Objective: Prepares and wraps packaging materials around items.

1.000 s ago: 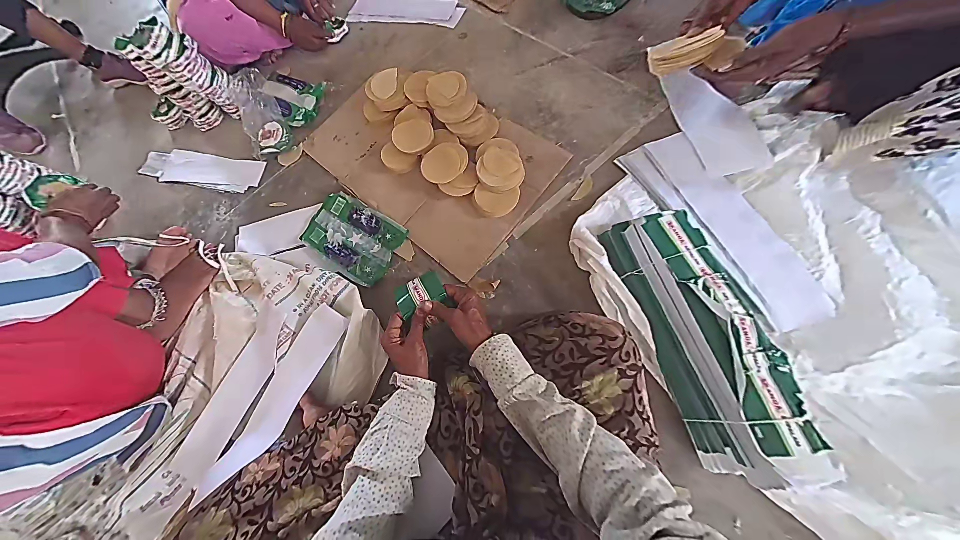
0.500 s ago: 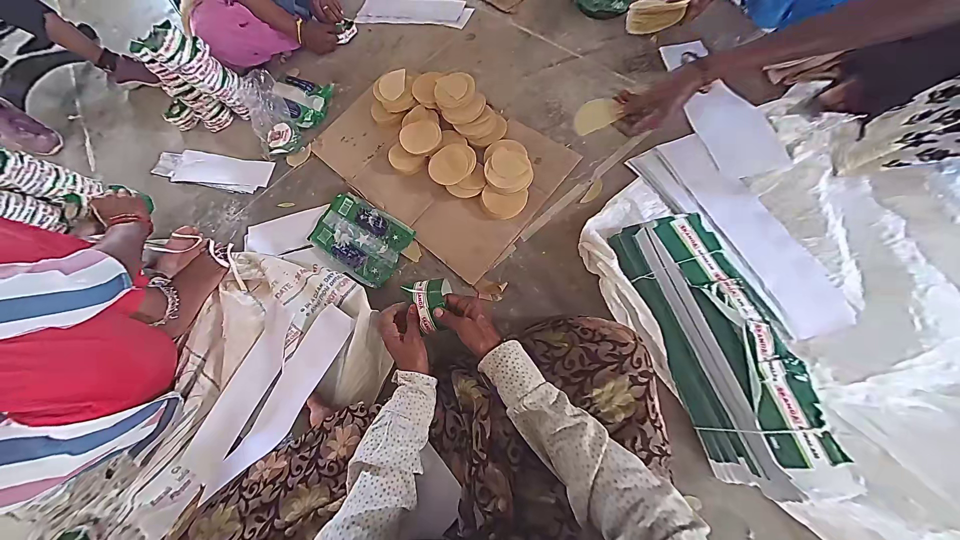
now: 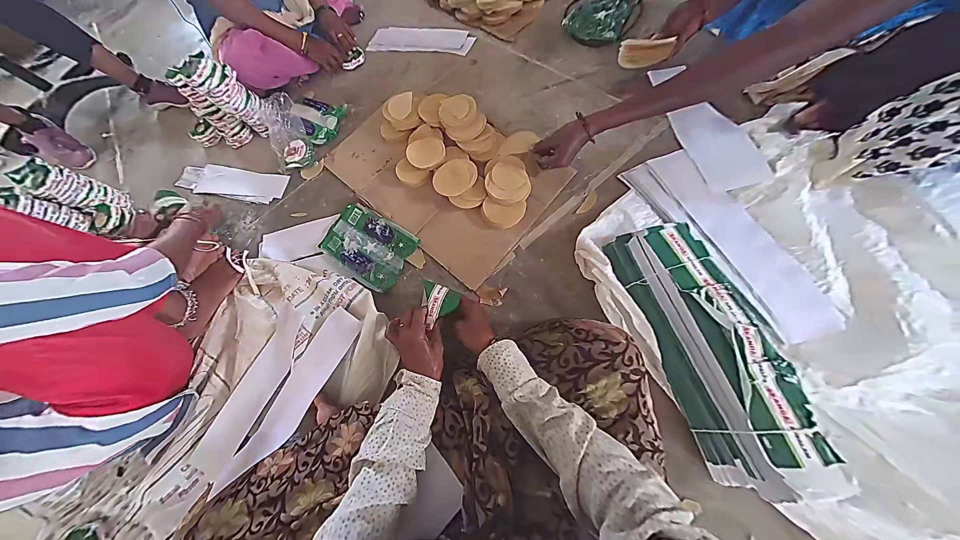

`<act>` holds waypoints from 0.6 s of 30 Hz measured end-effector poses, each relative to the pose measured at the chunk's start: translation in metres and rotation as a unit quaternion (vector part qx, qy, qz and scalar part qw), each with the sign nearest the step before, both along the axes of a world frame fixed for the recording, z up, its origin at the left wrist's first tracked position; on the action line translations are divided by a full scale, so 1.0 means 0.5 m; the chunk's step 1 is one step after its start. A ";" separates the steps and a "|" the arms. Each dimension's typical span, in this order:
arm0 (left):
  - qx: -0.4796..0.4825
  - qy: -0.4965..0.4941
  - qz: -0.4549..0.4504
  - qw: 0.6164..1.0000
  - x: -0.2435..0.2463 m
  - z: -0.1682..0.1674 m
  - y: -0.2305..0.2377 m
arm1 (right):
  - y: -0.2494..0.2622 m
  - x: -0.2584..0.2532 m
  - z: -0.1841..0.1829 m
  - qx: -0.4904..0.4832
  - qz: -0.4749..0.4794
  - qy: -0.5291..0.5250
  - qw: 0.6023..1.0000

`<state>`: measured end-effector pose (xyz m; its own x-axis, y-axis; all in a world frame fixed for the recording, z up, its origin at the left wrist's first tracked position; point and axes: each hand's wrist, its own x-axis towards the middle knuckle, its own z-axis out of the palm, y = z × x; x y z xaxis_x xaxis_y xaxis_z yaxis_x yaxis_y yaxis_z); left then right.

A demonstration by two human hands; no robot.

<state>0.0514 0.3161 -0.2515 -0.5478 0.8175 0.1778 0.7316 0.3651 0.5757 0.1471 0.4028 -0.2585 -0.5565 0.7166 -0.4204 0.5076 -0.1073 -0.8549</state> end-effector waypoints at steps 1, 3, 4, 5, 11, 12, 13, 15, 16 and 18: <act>0.005 -0.013 -0.004 1.000 -0.007 0.003 0.000 | -0.006 0.005 0.023 0.021 -0.004 -0.031 0.999; 0.042 -0.077 0.005 0.996 -0.025 0.002 -0.007 | -0.030 0.016 0.050 0.134 -0.082 -0.041 0.987; 0.058 -0.139 0.026 0.988 -0.032 0.005 -0.014 | -0.040 0.020 0.057 0.196 -0.136 -0.020 0.971; 0.071 -0.219 0.057 0.972 -0.036 0.012 -0.021 | -0.042 0.022 0.061 0.234 -0.167 -0.001 0.958; 0.176 -0.534 0.167 0.810 -0.033 0.080 -0.076 | -0.070 0.020 0.126 0.145 -0.075 0.063 0.985; 0.202 -0.570 0.170 0.778 -0.037 0.086 -0.089 | -0.081 0.020 0.143 0.113 -0.067 0.109 0.985; 0.228 -0.604 0.165 0.745 -0.041 0.094 -0.101 | -0.090 0.019 0.160 0.073 -0.068 0.154 0.983; 0.274 -0.659 0.117 0.690 -0.049 0.101 -0.133 | -0.106 0.013 0.197 -0.026 -0.079 0.243 0.966; 0.296 -0.677 0.080 0.668 -0.054 0.099 -0.151 | -0.113 0.008 0.219 -0.087 -0.085 0.291 0.949; 0.326 -0.692 0.026 0.644 -0.061 0.101 -0.182 | -0.122 0.002 0.253 -0.196 -0.071 0.349 0.914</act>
